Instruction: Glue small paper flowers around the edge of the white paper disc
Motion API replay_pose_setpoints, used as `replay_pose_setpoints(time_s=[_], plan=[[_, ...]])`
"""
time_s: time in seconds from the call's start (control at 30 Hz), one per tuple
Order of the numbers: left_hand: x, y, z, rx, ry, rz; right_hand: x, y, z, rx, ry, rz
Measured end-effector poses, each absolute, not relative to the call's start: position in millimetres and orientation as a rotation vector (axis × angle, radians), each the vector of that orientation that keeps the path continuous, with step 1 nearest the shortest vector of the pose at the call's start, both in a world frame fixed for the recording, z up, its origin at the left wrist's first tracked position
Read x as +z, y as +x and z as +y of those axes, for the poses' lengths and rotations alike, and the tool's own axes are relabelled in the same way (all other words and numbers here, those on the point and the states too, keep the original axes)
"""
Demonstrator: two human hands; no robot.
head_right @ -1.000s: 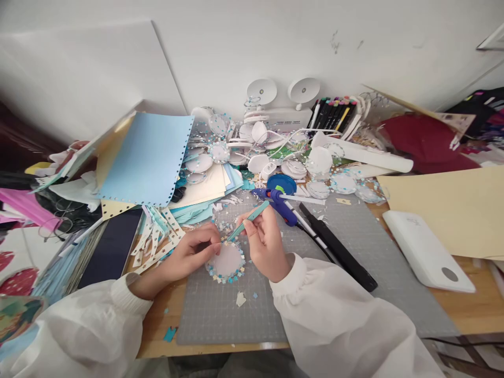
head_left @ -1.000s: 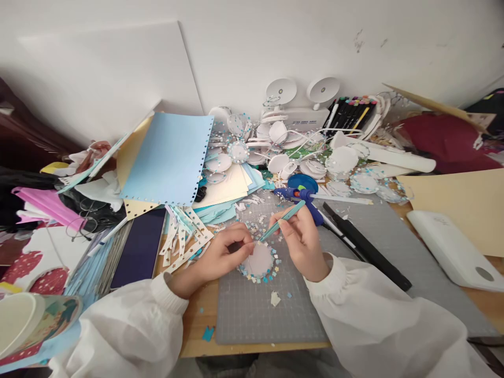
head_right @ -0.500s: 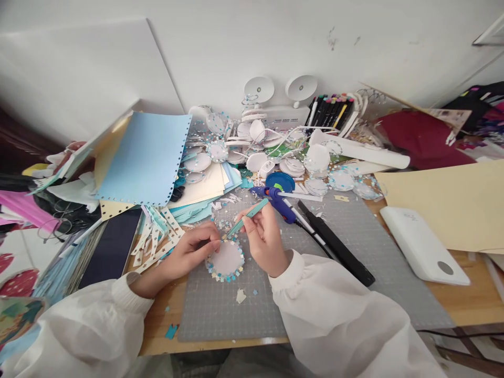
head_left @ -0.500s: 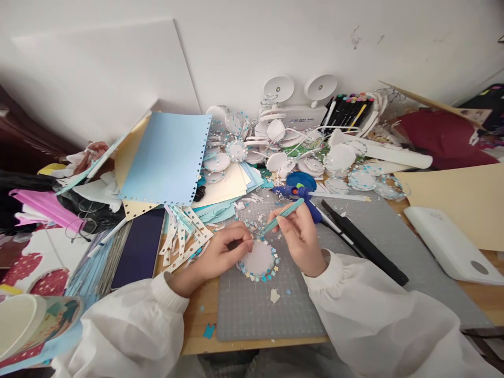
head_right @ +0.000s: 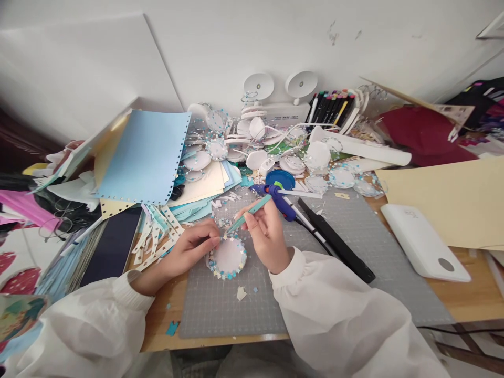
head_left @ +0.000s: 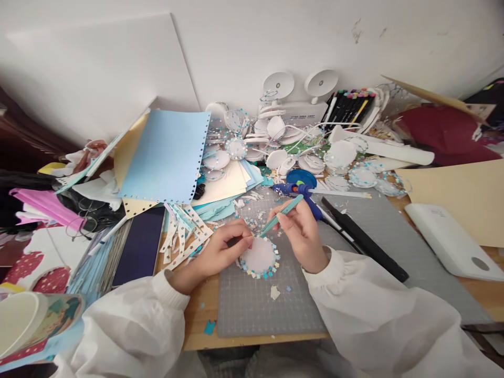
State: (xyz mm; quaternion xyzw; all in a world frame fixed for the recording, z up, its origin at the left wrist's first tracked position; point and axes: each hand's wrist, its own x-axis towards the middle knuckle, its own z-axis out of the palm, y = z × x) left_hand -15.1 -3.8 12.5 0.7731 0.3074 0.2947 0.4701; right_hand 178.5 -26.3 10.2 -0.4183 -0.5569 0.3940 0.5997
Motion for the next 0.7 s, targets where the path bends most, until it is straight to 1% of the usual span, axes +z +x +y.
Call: replay_pose_setpoints(time_s=[0.23, 0.4, 0.5, 0.6, 0.7], plan=[[16, -18, -5, 0.743, 1.719, 0.794, 18, 181, -24, 0.635, -0.974, -1.161], [7, -17, -3, 0.886, 1.364, 0.715, 17, 180, -23, 0.591, -0.968, -1.204], [7, -15, -3, 0.950, 1.281, 0.693, 13, 181, -24, 0.559, -0.984, -1.242], [9, -15, -1, 0.927, 1.262, 0.677, 9, 185, -23, 0.347, -0.956, -1.296], [11, -18, 0, 0.854, 1.205, 0.560, 7, 189, -21, 0.159, -0.900, -1.364]])
